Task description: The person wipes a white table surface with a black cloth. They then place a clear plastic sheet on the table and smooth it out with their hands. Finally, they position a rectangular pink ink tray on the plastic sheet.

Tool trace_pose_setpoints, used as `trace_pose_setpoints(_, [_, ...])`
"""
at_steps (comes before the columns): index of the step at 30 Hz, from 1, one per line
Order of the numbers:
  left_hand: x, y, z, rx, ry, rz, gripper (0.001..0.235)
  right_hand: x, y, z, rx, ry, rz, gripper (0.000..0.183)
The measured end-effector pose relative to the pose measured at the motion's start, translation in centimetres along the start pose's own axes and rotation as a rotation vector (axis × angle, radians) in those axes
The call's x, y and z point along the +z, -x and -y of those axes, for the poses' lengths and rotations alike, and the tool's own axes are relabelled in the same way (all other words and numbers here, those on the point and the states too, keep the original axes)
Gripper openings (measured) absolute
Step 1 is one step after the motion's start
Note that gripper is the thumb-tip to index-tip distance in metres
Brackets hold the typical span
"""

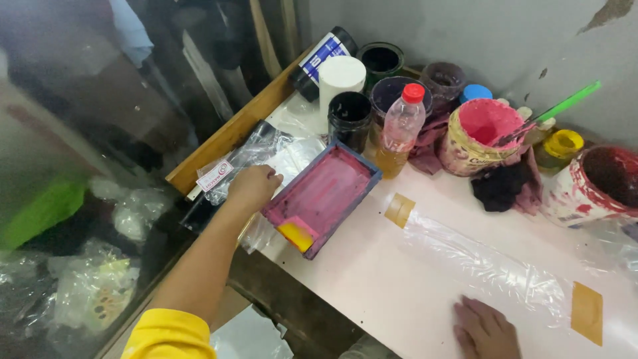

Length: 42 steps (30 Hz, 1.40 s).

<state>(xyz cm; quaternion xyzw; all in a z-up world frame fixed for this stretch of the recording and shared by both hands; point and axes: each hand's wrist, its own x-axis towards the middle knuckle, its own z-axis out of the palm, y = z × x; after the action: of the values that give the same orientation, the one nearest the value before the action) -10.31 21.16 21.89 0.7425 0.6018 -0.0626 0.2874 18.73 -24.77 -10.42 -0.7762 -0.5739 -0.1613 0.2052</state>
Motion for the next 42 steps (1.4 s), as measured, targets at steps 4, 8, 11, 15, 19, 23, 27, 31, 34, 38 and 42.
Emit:
trace_pose_setpoints(4, [1.0,-2.2,0.6,0.044,-0.116,0.003,0.046,0.6,-6.9,8.0,0.017,-0.167,0.202,0.051])
trace_pose_setpoints(8, [0.7,-1.0,-0.3,0.047,-0.104,0.034,0.042,-2.6,-15.9,16.2,0.256,-0.598,0.522,0.054])
trace_pose_setpoints(11, [0.7,-0.5,-0.8,0.062,-0.096,0.063,0.040,-5.7,-22.0,20.4,0.493,-0.842,0.708,0.068])
trace_pose_setpoints(15, [0.9,-0.6,-1.2,0.103,-0.116,0.102,0.035,-7.7,-26.9,23.3,0.675,-0.894,0.784,0.078])
trace_pose_setpoints(19, [1.5,-1.4,-0.9,0.142,-0.089,0.082,0.033,-7.3,-27.6,24.2,0.692,-0.917,0.770,0.079])
trace_pose_setpoints(23, [1.2,-1.1,-1.2,0.118,-0.069,0.092,0.035,-6.6,-27.4,24.5,0.660,-0.905,0.809,0.078])
trace_pose_setpoints(27, [1.5,-1.3,-1.5,0.086,-0.106,0.086,0.035,-7.4,-28.0,25.6,0.683,-0.953,0.796,0.076])
trace_pose_setpoints(31, [2.6,-2.3,-0.7,0.139,-0.114,0.013,0.037,-7.9,-27.9,26.0,0.672,-0.998,0.752,0.072])
trace_pose_setpoints(34, [2.5,-1.4,-1.0,0.131,-0.084,-0.013,0.036,-8.1,-27.6,25.9,0.646,-0.999,0.723,0.071])
trace_pose_setpoints(38, [1.4,0.8,-1.7,0.123,-0.099,-0.021,0.038,-9.3,-27.4,25.6,0.656,-1.014,0.693,0.069])
trace_pose_setpoints(42, [4.8,-1.8,1.0,0.324,-0.138,-0.189,0.043,-8.2,-24.3,22.9,0.549,-1.076,0.541,0.068])
